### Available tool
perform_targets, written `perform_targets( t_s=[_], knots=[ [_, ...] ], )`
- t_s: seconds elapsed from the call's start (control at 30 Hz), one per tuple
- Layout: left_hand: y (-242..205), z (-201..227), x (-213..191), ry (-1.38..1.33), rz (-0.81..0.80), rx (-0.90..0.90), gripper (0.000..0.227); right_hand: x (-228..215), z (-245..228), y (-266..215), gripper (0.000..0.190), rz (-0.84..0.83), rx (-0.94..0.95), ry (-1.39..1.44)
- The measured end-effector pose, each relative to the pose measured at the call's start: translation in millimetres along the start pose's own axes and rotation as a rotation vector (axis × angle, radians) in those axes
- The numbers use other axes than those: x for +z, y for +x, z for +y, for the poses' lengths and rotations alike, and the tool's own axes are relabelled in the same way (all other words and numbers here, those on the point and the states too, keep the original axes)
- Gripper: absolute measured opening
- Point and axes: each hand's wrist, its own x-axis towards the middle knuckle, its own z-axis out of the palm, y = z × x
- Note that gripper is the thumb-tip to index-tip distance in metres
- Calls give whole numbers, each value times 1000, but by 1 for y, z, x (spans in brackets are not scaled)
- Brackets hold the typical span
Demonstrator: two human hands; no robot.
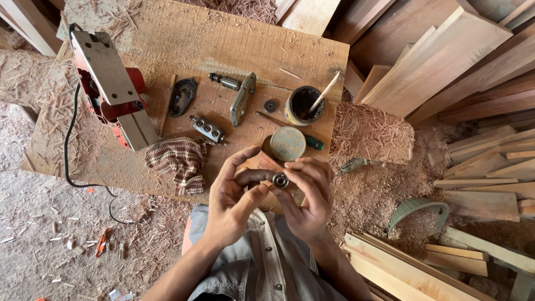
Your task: The person stirs a dark substance in a small container and applies it to a small wooden block and a cylindrical metal component with a stick.
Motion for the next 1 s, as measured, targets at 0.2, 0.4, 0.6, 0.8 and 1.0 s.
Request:
perform_targets(
  t_s=[0.2, 0.4, 0.6, 0.8, 1.0],
  knots=[
    [4, 2, -4, -25, 30, -19, 60, -6, 16, -16, 28, -16, 756, 1219],
    [4, 0, -2, -20, 22, -36, 59, -7, 18, -18, 31, 42, 963, 1212],
    [5, -1, -4, 22, 29, -26, 55, -2, 10, -19, 26, 11, 715, 614],
    [7, -8, -8, 14, 27, -15, 52, 1, 16, -22, 27, -60, 674, 225],
    [15, -22, -27, 79, 131, -99, 53, 14, 23, -24, 20, -43, -104, -486]
  ],
)
